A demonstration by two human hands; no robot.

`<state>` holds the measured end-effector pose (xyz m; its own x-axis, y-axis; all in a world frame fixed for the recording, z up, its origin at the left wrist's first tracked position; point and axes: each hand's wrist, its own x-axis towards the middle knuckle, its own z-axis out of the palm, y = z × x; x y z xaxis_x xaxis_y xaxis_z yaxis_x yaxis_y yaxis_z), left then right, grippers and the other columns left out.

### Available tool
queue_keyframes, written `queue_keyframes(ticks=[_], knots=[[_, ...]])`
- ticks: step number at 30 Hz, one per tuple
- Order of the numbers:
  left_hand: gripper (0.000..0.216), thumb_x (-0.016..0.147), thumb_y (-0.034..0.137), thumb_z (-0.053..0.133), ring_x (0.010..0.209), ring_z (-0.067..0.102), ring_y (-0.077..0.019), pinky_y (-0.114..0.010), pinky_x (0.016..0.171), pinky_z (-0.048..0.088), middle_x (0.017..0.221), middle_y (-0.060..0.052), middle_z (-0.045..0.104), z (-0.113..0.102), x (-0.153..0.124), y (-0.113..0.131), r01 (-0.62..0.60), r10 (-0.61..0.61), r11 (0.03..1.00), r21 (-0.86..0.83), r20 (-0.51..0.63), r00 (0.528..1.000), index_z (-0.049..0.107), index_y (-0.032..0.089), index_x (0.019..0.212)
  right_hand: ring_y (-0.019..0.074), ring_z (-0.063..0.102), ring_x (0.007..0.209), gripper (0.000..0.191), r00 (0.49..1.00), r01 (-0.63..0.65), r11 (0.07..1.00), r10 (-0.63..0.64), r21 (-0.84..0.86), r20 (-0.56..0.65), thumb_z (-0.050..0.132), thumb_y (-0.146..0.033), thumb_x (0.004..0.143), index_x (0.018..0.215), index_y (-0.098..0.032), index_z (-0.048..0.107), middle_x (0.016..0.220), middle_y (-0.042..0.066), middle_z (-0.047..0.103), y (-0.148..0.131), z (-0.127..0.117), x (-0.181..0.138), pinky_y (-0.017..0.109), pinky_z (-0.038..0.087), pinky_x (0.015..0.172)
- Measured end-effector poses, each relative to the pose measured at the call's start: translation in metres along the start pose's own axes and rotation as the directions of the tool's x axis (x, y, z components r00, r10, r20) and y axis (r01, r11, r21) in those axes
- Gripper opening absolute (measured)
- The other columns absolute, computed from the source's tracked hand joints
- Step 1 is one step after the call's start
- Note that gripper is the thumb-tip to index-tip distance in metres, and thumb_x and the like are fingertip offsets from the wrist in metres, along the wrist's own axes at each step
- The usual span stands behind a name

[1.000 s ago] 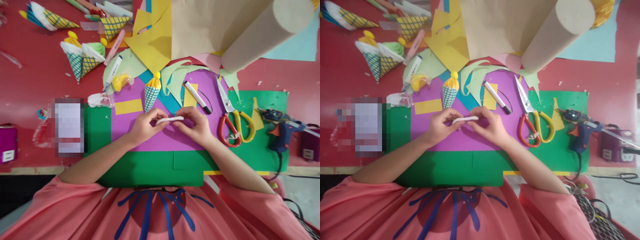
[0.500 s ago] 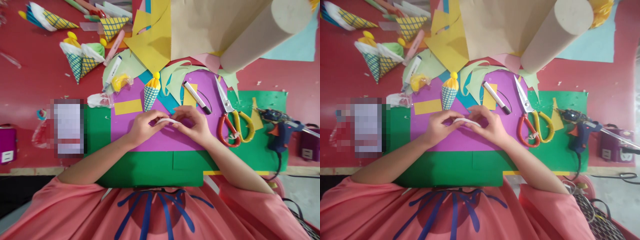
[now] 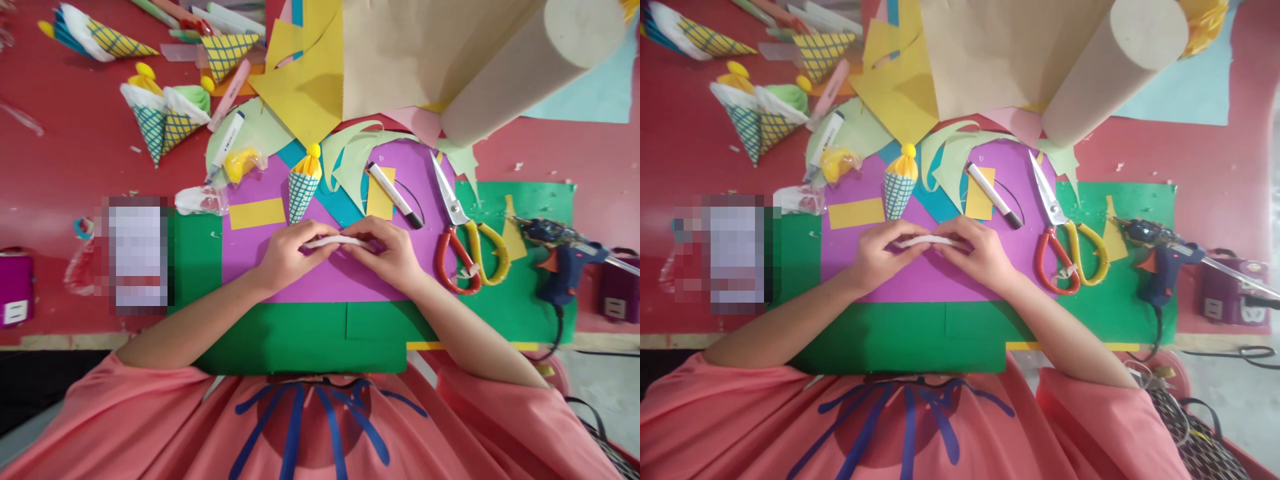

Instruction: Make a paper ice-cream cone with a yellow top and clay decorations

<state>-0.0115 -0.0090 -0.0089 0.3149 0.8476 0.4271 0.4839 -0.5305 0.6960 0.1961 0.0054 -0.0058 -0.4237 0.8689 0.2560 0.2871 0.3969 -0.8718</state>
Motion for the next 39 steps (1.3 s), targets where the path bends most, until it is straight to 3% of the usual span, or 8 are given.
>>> queue_keyframes(ticks=[11,16,19,23,27,29,34,39], knots=[[0.012,0.089,0.028,0.069,0.069,0.071,-0.0089,-0.017,0.065,0.054,0.082,-0.003,0.079,-0.0003,0.0006,0.0009,-0.048,0.048,0.999,-0.007,-0.011,0.999,0.073,0.016,0.092,0.0125,0.07,0.075,0.007,0.995,0.1,0.995,-0.1,-0.015,-0.017,0.067,-0.023,0.09,0.094,-0.019,0.07,0.084,0.004,0.075,0.0021,0.0024,-0.0028,0.023,0.054,0.065],[0.016,0.091,0.032,0.066,0.066,0.071,-0.0089,-0.017,0.063,0.054,0.083,-0.003,0.079,-0.0013,-0.0007,0.0004,-0.038,0.038,0.999,-0.01,0.004,0.999,0.074,0.018,0.093,0.0114,0.069,0.073,0.028,1.0,-0.001,1.0,0.0,0.015,0.02,0.074,-0.031,0.085,0.109,-0.019,0.066,0.098,0.005,0.077,-0.0005,0.0041,-0.0062,0.021,0.052,0.059],[0.016,0.09,0.03,0.068,0.067,0.071,-0.0086,-0.016,0.064,0.054,0.087,-0.003,0.08,-0.0015,-0.003,0.0,-0.035,0.036,0.999,-0.04,0.012,0.999,0.074,0.018,0.098,0.0127,0.071,0.08,0.017,0.999,0.042,0.999,-0.041,-0.009,0.02,0.068,-0.026,0.089,0.105,-0.02,0.067,0.098,0.005,0.078,-0.001,0.0037,-0.0065,0.022,0.055,0.066],[0.034,0.085,0.033,0.074,0.073,0.072,-0.0097,-0.016,0.069,0.056,0.09,-0.002,0.079,-0.0016,-0.0046,0.0006,0.04,-0.039,0.996,-0.079,0.009,0.999,0.067,0.018,0.115,0.0108,0.068,0.071,0.011,0.998,0.058,0.998,-0.059,-0.035,-0.03,0.066,-0.024,0.091,0.1,-0.018,0.068,0.089,0.004,0.077,-0.0018,0.0029,-0.0053,0.021,0.052,0.061],[0.014,0.089,0.029,0.069,0.075,0.072,-0.0099,-0.017,0.071,0.056,0.087,-0.001,0.078,-0.0021,-0.0032,0.0009,-0.016,0.016,1.0,-0.007,-0.009,1.0,0.068,0.019,0.098,0.0097,0.067,0.067,0.022,1.0,0.019,1.0,-0.019,0.011,-0.013,0.068,-0.031,0.09,0.107,-0.018,0.067,0.091,0.004,0.077,-0.0023,0.0031,-0.0051,0.02,0.049,0.055],[0.015,0.091,0.033,0.066,0.071,0.071,-0.0092,-0.017,0.069,0.055,0.083,-0.001,0.078,-0.0024,-0.0026,0.0008,-0.03,0.03,0.999,0.011,0.009,1.0,0.069,0.019,0.093,0.0106,0.068,0.071,0.017,0.999,0.045,0.999,-0.045,0.007,-0.002,0.067,-0.03,0.091,0.103,-0.019,0.068,0.091,0.004,0.077,-0.0022,0.0031,-0.0053,0.021,0.051,0.059],[0.017,0.09,0.035,0.067,0.071,0.07,-0.0096,-0.018,0.068,0.055,0.085,-0.001,0.077,-0.0027,-0.0031,0.002,0.007,-0.007,1.0,-0.01,0.019,1.0,0.069,0.019,0.096,0.0123,0.07,0.073,0.011,0.998,0.057,0.998,-0.057,-0.022,-0.012,0.065,-0.028,0.092,0.096,-0.02,0.07,0.087,0.003,0.077,-0.0024,0.0017,-0.0063,0.023,0.054,0.065],[0.012,0.089,0.026,0.068,0.076,0.072,-0.0094,-0.017,0.071,0.055,0.088,0.0,0.077,-0.0026,-0.0028,0.0033,-0.057,0.057,0.998,-0.031,0.004,0.998,0.067,0.019,0.099,0.0114,0.068,0.068,0.01,0.998,0.049,0.997,-0.052,-0.056,-0.038,0.065,-0.028,0.092,0.092,-0.02,0.071,0.082,0.002,0.076,-0.0047,0.0007,-0.0069,0.022,0.053,0.062]])
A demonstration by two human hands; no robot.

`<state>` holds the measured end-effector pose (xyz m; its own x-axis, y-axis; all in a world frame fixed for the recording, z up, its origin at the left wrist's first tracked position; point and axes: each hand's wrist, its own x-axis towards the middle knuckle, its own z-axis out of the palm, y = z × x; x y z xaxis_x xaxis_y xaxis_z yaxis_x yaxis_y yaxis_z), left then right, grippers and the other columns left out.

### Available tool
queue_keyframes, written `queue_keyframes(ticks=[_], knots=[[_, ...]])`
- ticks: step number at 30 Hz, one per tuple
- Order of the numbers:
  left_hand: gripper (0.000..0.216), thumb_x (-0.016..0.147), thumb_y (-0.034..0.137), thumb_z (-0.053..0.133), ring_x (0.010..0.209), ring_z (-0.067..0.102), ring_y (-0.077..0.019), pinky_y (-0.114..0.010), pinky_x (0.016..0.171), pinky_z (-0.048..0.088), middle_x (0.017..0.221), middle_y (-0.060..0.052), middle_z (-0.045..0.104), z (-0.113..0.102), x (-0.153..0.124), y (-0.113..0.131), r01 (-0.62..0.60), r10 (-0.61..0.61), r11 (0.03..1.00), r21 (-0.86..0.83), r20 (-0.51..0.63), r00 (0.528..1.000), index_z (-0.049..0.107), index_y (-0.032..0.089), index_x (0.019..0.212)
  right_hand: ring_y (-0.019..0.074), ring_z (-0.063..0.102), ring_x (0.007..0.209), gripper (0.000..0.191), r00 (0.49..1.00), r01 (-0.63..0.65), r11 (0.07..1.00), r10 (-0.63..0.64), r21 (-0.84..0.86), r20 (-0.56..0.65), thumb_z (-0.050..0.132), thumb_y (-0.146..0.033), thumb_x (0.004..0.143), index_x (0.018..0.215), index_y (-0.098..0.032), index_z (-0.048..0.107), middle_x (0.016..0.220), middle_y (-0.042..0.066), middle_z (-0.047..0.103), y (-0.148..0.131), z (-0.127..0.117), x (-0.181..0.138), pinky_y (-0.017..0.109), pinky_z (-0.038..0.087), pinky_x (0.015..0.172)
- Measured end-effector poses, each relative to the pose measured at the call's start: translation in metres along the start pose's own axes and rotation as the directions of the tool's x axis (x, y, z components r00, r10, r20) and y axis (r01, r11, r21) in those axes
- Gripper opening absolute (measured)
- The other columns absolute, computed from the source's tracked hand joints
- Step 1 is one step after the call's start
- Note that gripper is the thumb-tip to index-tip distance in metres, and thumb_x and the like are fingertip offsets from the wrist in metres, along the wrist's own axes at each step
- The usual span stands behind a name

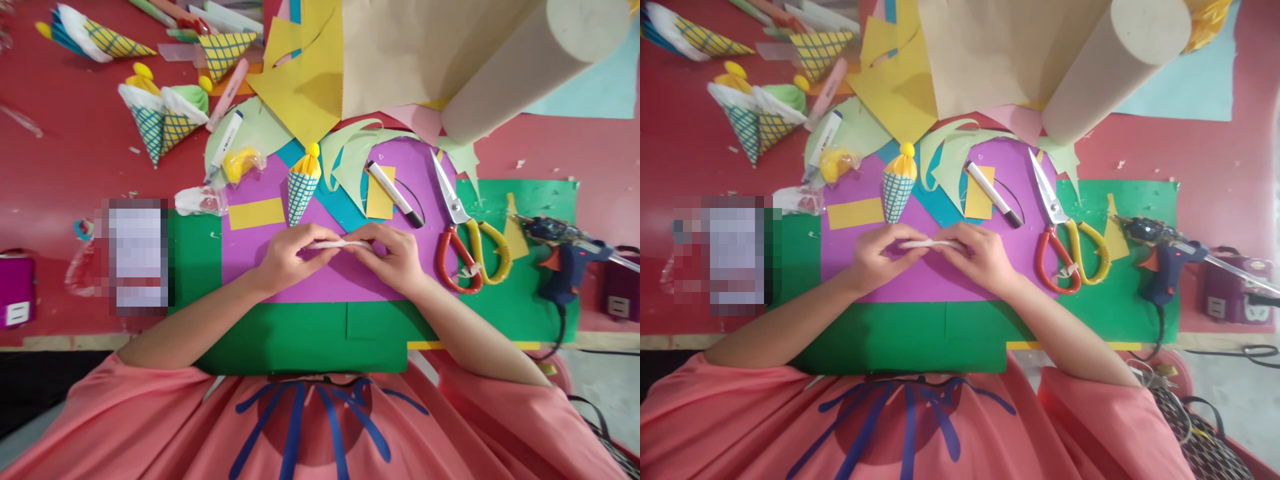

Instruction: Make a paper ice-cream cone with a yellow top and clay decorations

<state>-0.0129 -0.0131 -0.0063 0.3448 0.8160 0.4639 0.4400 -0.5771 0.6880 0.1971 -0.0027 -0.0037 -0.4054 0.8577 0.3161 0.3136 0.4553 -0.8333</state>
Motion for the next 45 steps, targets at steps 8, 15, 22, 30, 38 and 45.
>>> queue_keyframes(ticks=[8,15,22,30,38,45], knots=[[0.008,0.088,0.025,0.07,0.07,0.071,-0.0079,-0.015,0.067,0.053,0.083,0.0,0.078,0.0001,0.0005,-0.0007,-0.026,0.027,1.0,0.013,-0.037,0.999,0.068,0.018,0.092,0.0114,0.067,0.068,0.019,0.999,0.03,0.999,-0.031,0.026,0.037,0.068,-0.032,0.091,0.106,-0.02,0.068,0.088,0.002,0.076,0.0008,0.0018,0.0011,0.023,0.052,0.062],[0.029,0.084,0.033,0.074,0.076,0.074,-0.0097,-0.016,0.07,0.057,0.092,-0.002,0.078,0.0014,-0.0002,-0.0012,0.08,-0.081,0.994,-0.074,-0.009,0.997,0.065,0.017,0.107,0.0104,0.064,0.062,0.009,0.999,0.016,1.0,-0.017,-0.022,-0.037,0.067,-0.026,0.09,0.089,-0.017,0.069,0.076,0.001,0.073,0.0005,0.0002,0.0032,0.022,0.05,0.058],[0.008,0.088,0.023,0.07,0.061,0.066,-0.0048,-0.014,0.06,0.049,0.078,0.002,0.076,0.0023,0.0014,-0.003,-0.044,0.045,0.999,0.023,-0.052,0.998,0.067,0.017,0.092,0.0099,0.066,0.066,0.032,0.994,-0.105,0.976,0.097,0.19,0.05,0.071,-0.035,0.086,0.112,-0.019,0.06,0.086,0.001,0.073,0.0034,0.0041,-0.0005,0.02,0.052,0.058],[0.026,0.085,0.024,0.074,0.08,0.073,-0.0082,-0.014,0.072,0.054,0.096,-0.002,0.078,0.0024,0.0001,-0.0037,0.012,-0.012,1.0,-0.015,-0.009,1.0,0.065,0.017,0.108,0.0065,0.054,0.059,0.009,0.996,-0.083,0.994,0.084,0.076,-0.005,0.067,-0.019,0.086,0.094,-0.017,0.068,0.081,0.001,0.073,0.0022,0.0024,0.0033,0.019,0.041,0.052],[0.008,0.088,0.017,0.068,0.079,0.07,-0.0081,-0.016,0.071,0.053,0.088,-0.001,0.076,0.0029,0.0029,-0.006,-0.046,0.046,0.998,-0.044,0.01,0.999,0.067,0.017,0.096,0.0031,0.037,0.046,0.017,0.993,-0.108,0.992,0.104,0.072,0.062,0.071,-0.032,0.087,0.093,-0.016,0.07,0.076,-0.001,0.069,0.0008,0.004,0.0038,0.02,0.032,0.045],[0.025,0.084,0.021,0.074,0.076,0.07,-0.0082,-0.016,0.07,0.054,0.09,-0.001,0.075,0.003,0.0016,-0.0043,0.027,-0.027,1.0,-0.012,-0.001,1.0,0.065,0.016,0.106,0.0046,0.041,0.049,0.013,0.992,-0.13,0.991,0.129,0.039,0.007,0.066,-0.029,0.089,0.088,-0.016,0.069,0.074,0.0,0.071,0.0005,0.0028,0.0045,0.021,0.032,0.047]])
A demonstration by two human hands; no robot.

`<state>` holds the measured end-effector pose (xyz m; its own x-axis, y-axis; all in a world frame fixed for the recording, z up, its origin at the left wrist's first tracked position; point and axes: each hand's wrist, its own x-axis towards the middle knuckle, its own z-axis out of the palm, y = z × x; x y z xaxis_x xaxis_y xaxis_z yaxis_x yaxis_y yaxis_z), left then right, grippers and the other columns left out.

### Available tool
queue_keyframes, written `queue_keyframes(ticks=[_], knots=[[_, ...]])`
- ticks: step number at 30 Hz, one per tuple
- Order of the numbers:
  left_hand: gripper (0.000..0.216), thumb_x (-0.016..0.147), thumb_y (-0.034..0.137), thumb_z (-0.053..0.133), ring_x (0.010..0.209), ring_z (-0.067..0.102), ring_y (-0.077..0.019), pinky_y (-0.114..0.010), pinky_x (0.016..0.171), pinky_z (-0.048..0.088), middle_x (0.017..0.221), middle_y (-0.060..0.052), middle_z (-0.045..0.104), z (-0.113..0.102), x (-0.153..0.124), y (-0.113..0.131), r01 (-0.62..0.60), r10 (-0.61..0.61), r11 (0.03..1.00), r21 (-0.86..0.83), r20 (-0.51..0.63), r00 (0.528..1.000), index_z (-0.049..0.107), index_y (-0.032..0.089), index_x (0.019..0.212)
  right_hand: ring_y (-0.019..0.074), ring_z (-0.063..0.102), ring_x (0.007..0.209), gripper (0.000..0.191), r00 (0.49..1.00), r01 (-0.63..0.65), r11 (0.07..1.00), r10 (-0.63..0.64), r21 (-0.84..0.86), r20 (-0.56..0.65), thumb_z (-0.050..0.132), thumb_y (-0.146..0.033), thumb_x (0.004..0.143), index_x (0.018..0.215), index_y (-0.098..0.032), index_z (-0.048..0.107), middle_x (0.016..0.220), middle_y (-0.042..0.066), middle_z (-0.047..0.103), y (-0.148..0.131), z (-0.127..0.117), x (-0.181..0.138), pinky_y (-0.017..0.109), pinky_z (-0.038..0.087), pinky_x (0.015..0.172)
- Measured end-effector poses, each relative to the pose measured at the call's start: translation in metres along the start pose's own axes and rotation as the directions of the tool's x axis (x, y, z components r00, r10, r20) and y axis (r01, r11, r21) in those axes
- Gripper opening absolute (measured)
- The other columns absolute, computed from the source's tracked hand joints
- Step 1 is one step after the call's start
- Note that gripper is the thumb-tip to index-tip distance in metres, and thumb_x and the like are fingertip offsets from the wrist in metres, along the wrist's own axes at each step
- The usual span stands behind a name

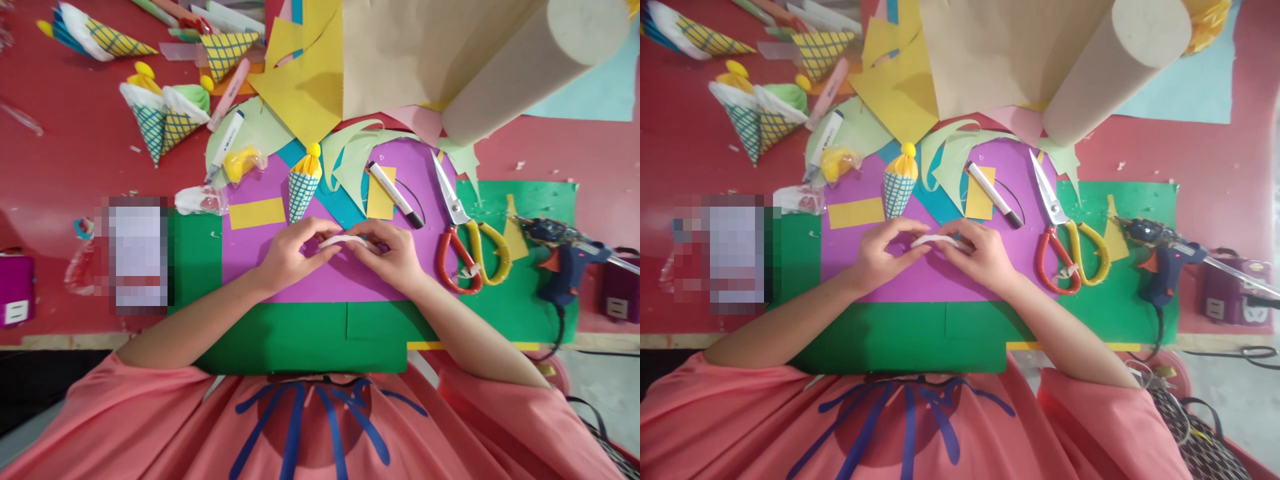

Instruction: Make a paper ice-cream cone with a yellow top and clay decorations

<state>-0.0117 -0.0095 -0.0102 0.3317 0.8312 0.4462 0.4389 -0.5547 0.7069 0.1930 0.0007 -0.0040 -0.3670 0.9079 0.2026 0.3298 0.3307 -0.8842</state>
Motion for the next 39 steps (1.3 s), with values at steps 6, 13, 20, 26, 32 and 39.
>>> queue_keyframes(ticks=[6,13,20,26,32,39], knots=[[0.008,0.087,0.017,0.07,0.08,0.07,-0.0085,-0.016,0.07,0.053,0.087,-0.002,0.075,-0.0002,0.0031,-0.0006,-0.063,0.063,0.997,-0.032,-0.007,0.998,0.067,0.015,0.093,0.0036,0.037,0.044,0.022,0.996,-0.043,0.998,0.039,0.052,0.076,0.071,-0.035,0.085,0.095,-0.015,0.07,0.073,-0.001,0.071,-0.0007,0.0002,-0.0014,0.02,0.029,0.042],[0.022,0.085,0.018,0.072,0.08,0.068,-0.0089,-0.018,0.072,0.053,0.09,-0.002,0.073,-0.0001,0.0008,-0.0013,-0.037,0.037,0.999,-0.034,-0.025,0.999,0.065,0.016,0.106,0.0048,0.041,0.048,0.025,0.999,-0.033,0.999,0.033,0.008,0.016,0.065,-0.037,0.091,0.087,-0.014,0.073,0.067,0.0,0.068,-0.0007,-0.0009,0.0001,0.021,0.033,0.048],[0.007,0.089,0.02,0.069,0.083,0.072,-0.0098,-0.018,0.075,0.055,0.088,-0.002,0.076,-0.0018,0.0031,-0.0007,-0.049,0.049,0.999,-0.023,-0.039,0.998,0.07,0.018,0.096,0.0072,0.056,0.055,0.024,0.998,-0.04,0.998,0.037,0.051,0.057,0.071,-0.036,0.085,0.096,-0.015,0.072,0.082,0.003,0.076,0.0002,-0.0015,-0.0004,0.02,0.04,0.051],[0.024,0.089,0.028,0.069,0.077,0.071,-0.0092,-0.019,0.073,0.057,0.092,-0.001,0.077,-0.0021,-0.0009,-0.0017,0.019,-0.02,1.0,-0.023,-0.04,0.999,0.068,0.021,0.111,0.0088,0.059,0.058,0.021,0.999,-0.041,0.999,0.041,0.013,0.019,0.066,-0.036,0.089,0.09,-0.016,0.073,0.078,0.003,0.076,0.0006,-0.0027,-0.0012,0.021,0.042,0.053],[0.008,0.087,0.022,0.07,0.082,0.071,-0.0098,-0.02,0.077,0.057,0.088,0.0,0.076,-0.0027,0.0015,-0.0014,0.009,-0.016,0.998,-0.064,-0.099,0.995,0.069,0.02,0.095,0.0083,0.056,0.054,0.023,0.998,-0.067,0.998,0.067,0.001,-0.021,0.066,-0.038,0.089,0.087,-0.016,0.073,0.073,0.002,0.075,-0.0018,-0.0036,-0.0001,0.021,0.041,0.051],[0.009,0.088,0.027,0.07,0.071,0.07,-0.0079,-0.017,0.068,0.055,0.078,0.001,0.076,-0.0042,0.0035,0.001,0.061,-0.077,0.992,-0.111,-0.143,0.987,0.07,0.019,0.087,0.0088,0.059,0.056,0.026,0.998,-0.065,0.998,0.065,0.024,0.002,0.073,-0.039,0.084,0.098,-0.017,0.073,0.078,0.002,0.075,0.0,-0.003,-0.0011,0.021,0.043,0.051]])
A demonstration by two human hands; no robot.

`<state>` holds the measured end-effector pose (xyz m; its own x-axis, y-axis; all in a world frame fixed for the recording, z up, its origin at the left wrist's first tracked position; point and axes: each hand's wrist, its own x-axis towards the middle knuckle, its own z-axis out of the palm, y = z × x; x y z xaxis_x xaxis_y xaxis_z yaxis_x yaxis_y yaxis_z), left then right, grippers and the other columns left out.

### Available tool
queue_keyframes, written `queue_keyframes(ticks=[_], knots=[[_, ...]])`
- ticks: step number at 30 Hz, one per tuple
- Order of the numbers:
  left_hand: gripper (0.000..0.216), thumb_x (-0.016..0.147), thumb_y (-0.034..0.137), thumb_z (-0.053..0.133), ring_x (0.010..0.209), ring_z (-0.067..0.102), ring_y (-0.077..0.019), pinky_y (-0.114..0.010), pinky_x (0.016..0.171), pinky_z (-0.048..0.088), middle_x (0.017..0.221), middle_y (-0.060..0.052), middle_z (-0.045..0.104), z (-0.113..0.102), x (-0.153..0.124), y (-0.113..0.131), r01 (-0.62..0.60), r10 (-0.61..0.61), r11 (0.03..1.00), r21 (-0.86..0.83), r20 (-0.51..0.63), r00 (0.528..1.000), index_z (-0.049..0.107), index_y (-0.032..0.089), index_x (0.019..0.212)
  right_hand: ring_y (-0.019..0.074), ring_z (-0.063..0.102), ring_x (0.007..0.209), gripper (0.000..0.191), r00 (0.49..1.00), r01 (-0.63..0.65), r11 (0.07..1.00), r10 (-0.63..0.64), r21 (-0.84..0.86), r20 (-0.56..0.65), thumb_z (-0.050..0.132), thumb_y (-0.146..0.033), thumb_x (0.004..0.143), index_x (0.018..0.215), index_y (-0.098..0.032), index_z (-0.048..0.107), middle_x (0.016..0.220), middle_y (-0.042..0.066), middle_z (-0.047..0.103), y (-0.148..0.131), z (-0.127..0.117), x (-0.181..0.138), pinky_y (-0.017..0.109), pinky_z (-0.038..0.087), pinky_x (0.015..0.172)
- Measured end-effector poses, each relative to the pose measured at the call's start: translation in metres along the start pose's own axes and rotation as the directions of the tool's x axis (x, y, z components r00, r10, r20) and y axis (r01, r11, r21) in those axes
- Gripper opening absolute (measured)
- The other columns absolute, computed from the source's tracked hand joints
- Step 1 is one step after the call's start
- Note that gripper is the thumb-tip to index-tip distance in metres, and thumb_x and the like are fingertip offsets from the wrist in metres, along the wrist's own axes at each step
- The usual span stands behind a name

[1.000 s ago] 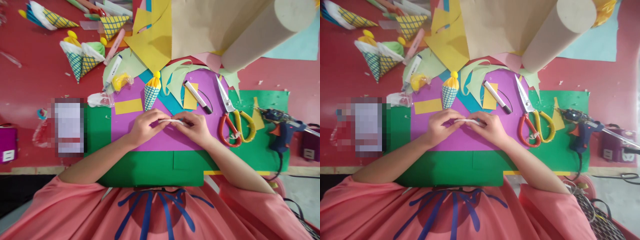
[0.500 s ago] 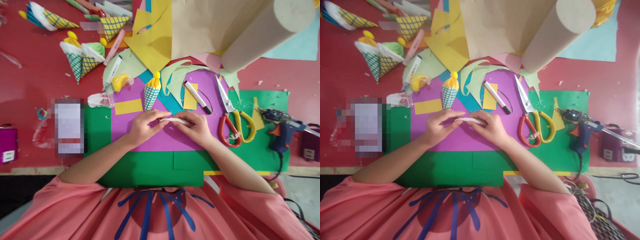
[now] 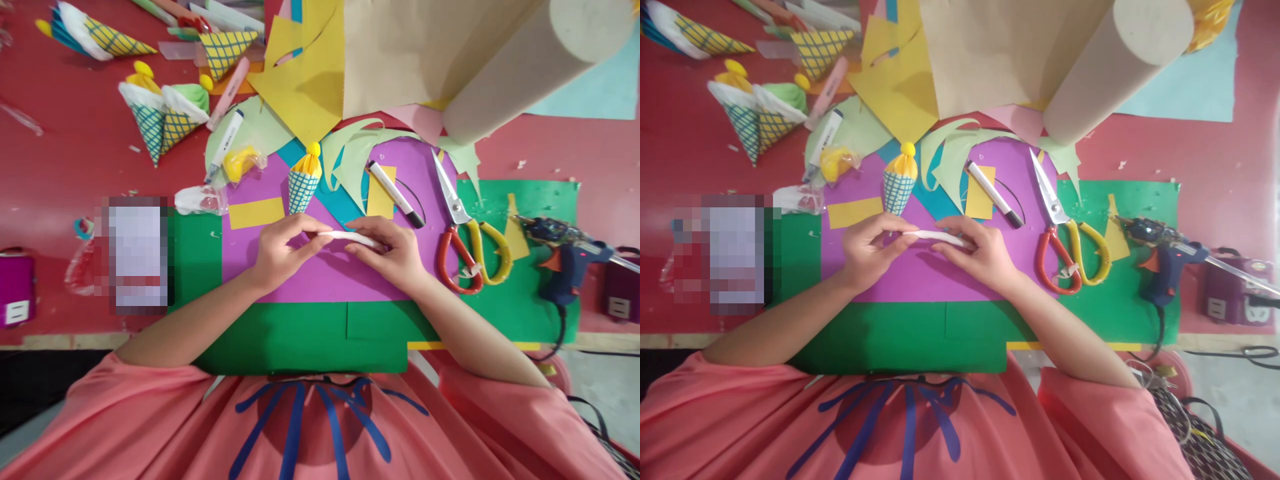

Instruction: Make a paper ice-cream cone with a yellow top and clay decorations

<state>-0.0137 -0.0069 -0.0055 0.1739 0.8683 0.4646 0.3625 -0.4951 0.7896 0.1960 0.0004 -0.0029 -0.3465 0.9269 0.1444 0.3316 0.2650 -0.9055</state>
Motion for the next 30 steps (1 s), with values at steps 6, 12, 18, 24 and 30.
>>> queue_keyframes(ticks=[6,12,18,24,30], knots=[[0.039,0.082,0.038,0.077,0.081,0.075,-0.0119,-0.018,0.073,0.06,0.094,-0.003,0.079,-0.001,-0.0035,-0.0011,0.07,-0.062,0.996,-0.061,0.123,0.99,0.068,0.02,0.116,0.0093,0.064,0.06,0.012,0.993,0.112,0.994,-0.113,0.005,0.024,0.067,-0.028,0.088,0.092,-0.017,0.071,0.084,0.004,0.078,-0.0012,0.0001,-0.0003,0.02,0.046,0.054],[0.013,0.087,0.023,0.071,0.076,0.076,-0.0106,-0.015,0.071,0.06,0.091,-0.001,0.081,0.0004,-0.0049,-0.0026,-0.053,0.047,0.997,0.054,0.103,0.994,0.074,0.02,0.099,0.0101,0.064,0.062,0.024,0.999,0.04,0.999,-0.041,0.01,0.035,0.072,-0.034,0.084,0.103,-0.019,0.069,0.088,0.003,0.077,0.0033,0.0009,-0.0014,0.021,0.047,0.053],[0.03,0.084,0.021,0.073,0.087,0.077,-0.0121,-0.018,0.08,0.061,0.098,-0.002,0.08,0.0016,-0.0054,-0.0005,0.05,-0.048,0.999,-0.014,0.093,0.994,0.067,0.02,0.113,0.0108,0.064,0.063,0.015,0.997,0.079,0.996,-0.079,-0.027,-0.006,0.07,-0.032,0.087,0.091,-0.018,0.07,0.081,0.003,0.076,0.003,-0.0007,0.0023,0.022,0.048,0.058],[0.018,0.086,0.027,0.072,0.08,0.076,-0.0113,-0.017,0.074,0.06,0.093,-0.003,0.08,0.0015,-0.0052,-0.0012,-0.06,0.052,0.997,0.054,0.15,0.987,0.071,0.019,0.103,0.0101,0.062,0.06,0.016,0.994,0.108,0.994,-0.106,-0.035,0.037,0.066,-0.035,0.091,0.09,-0.019,0.071,0.079,0.003,0.075,0.0002,-0.0012,-0.0006,0.023,0.047,0.056],[0.009,0.089,0.027,0.067,0.073,0.072,-0.0097,-0.018,0.068,0.057,0.085,-0.001,0.078,0.0019,-0.0038,-0.0001,0.0,-0.008,0.994,0.106,0.067,0.998,0.069,0.019,0.092,0.0072,0.054,0.054,0.039,0.999,-0.024,0.996,0.022,0.081,0.032,0.075,-0.045,0.082,0.109,-0.019,0.064,0.084,0.001,0.074,0.0021,0.0001,0.0003,0.021,0.042,0.05]])
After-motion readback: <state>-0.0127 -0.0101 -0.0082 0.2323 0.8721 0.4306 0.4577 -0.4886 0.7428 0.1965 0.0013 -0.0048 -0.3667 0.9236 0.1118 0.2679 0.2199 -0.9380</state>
